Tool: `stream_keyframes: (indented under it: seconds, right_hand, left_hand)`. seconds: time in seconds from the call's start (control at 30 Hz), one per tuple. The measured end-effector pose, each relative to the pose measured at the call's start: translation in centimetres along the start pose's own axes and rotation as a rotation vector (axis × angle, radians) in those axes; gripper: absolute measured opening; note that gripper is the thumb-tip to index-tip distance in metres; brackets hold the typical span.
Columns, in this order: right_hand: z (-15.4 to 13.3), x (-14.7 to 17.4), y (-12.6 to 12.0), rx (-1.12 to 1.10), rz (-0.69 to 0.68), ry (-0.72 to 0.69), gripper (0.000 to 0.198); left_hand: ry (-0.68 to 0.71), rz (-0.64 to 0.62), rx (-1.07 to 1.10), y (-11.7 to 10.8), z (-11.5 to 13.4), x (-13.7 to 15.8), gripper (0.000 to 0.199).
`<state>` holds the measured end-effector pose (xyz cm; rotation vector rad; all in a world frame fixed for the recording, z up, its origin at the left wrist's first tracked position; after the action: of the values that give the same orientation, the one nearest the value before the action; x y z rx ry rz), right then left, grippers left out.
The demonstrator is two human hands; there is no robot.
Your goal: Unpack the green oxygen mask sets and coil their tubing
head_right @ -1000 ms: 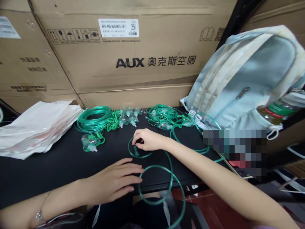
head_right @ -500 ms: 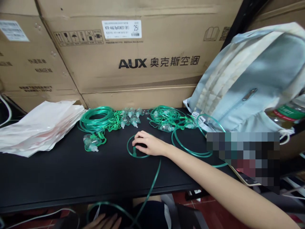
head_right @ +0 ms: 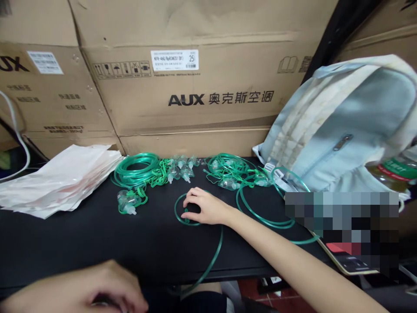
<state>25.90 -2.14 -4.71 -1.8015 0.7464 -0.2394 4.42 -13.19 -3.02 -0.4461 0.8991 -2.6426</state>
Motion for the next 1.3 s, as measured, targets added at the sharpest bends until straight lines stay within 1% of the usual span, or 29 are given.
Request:
stream_keyframes:
  seconds: [0.03,0.07,0.13,0.17,0.2,0.27,0.33,0.37,0.43,0.53,0.57,0.63,0.73,0.8,0.87,0.93,0.97,1.07,1.17,1.3]
  right_hand:
    - [-0.2,-0.1,-0.2,0.008,-0.022,0.028,0.024]
    - [-0.5,-0.3,-0.4,0.017,-0.05,0.061,0.023]
    - [-1.0,-0.7,-0.7,0.029,-0.105,0.126,0.024]
    - [-1.3,-0.9,-0.9,0.028,-0.127,0.151,0.025]
    - [-1.5,-1.1,-1.0,0.022,-0.145,0.166,0.025]
    - [-1.8,-1.4,-1.2,-0.008,-0.162,0.172,0.028]
    - [-2.0,-1.5,-1.3,-0.054,-0.16,0.155,0.033]
    - [-1.9,-1.5,-1.3,-0.077,-0.163,0.137,0.036]
    - [-1.8,-1.4,-1.3,-0.113,-0.185,0.088,0.038]
    - [-1.3,-1.3,-1.0,-0.16,-0.242,-0.012,0.038]
    - [-1.1,-1.3,-0.9,-0.173,-0.253,-0.044,0.038]
    - [-0.7,-1.4,-0.7,-0.198,-0.265,-0.113,0.037]
    - [0.2,-1.3,-0.5,-0.208,-0.227,-0.191,0.033]
    - [1.0,-1.0,-0.5,-0.179,-0.162,-0.213,0.03]
    - [1.8,-0.6,-0.5,-0.114,-0.094,-0.214,0.028]
    - [2.4,-0.2,-0.5,-0.041,-0.038,-0.206,0.028]
    - [2.5,0.0,-0.6,-0.008,-0.016,-0.199,0.029]
    - [2.1,0.1,-0.8,0.071,0.002,-0.143,0.028]
    - [0.8,-0.1,-1.0,0.161,-0.021,0.008,0.022]
    - [-0.7,-0.5,-0.8,0.372,-0.117,0.223,0.016]
  left_hand:
    - [-0.002,0.073,0.031,-1.5,0.5,-1.3,0.025]
    - [0.001,0.197,-0.031,-3.0,0.6,-2.6,0.024]
    - [-0.028,0.475,-0.29,-4.9,-0.5,-5.2,0.024]
    - [-0.067,0.562,-0.422,-5.3,-1.5,-6.5,0.027]
    - [-0.105,0.604,-0.516,-5.4,-2.7,-7.6,0.031]
    - [-0.126,0.579,-0.609,-5.1,-4.7,-9.3,0.033]
    - [-0.093,0.543,-0.606,-4.8,-6.1,-10.0,0.033]
    - [-0.072,0.545,-0.59,-4.7,-6.4,-10.0,0.034]
    - [-0.04,0.562,-0.57,-4.9,-6.6,-9.6,0.035]
    - [-0.014,0.501,-0.586,-5.2,-6.5,-9.0,0.027]
    - [-0.013,0.482,-0.588,-5.3,-6.6,-8.9,0.027]
    - [-0.027,0.483,-0.574,-5.6,-6.7,-8.8,0.029]
    - [-0.031,0.475,-0.562,-5.7,-6.8,-8.7,0.028]
    - [-0.025,0.437,-0.559,-5.7,-6.8,-8.6,0.027]
    - [-0.014,0.409,-0.552,-5.7,-6.8,-8.3,0.033]
    - [0.017,0.386,-0.555,-5.7,-6.7,-8.2,0.039]
    - [0.039,0.38,-0.567,-5.7,-6.7,-8.2,0.038]
    - [0.081,0.401,-0.627,-5.6,-6.6,-8.6,0.026]
    - [0.086,0.46,-0.685,-5.4,-6.3,-9.0,0.019]
    - [0.075,0.514,-0.757,-5.1,-5.6,-9.4,0.017]
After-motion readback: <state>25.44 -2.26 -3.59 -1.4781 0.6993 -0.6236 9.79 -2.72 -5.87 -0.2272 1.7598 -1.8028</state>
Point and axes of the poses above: each hand's wrist, its own x-axis away from the middle knuckle, its own y-axis out of the palm, z = x × y, the point moved 3 cm from there along -x, towards the middle knuckle, and after that the axes turned 4 degrees about -z, right-handed, at the moved point
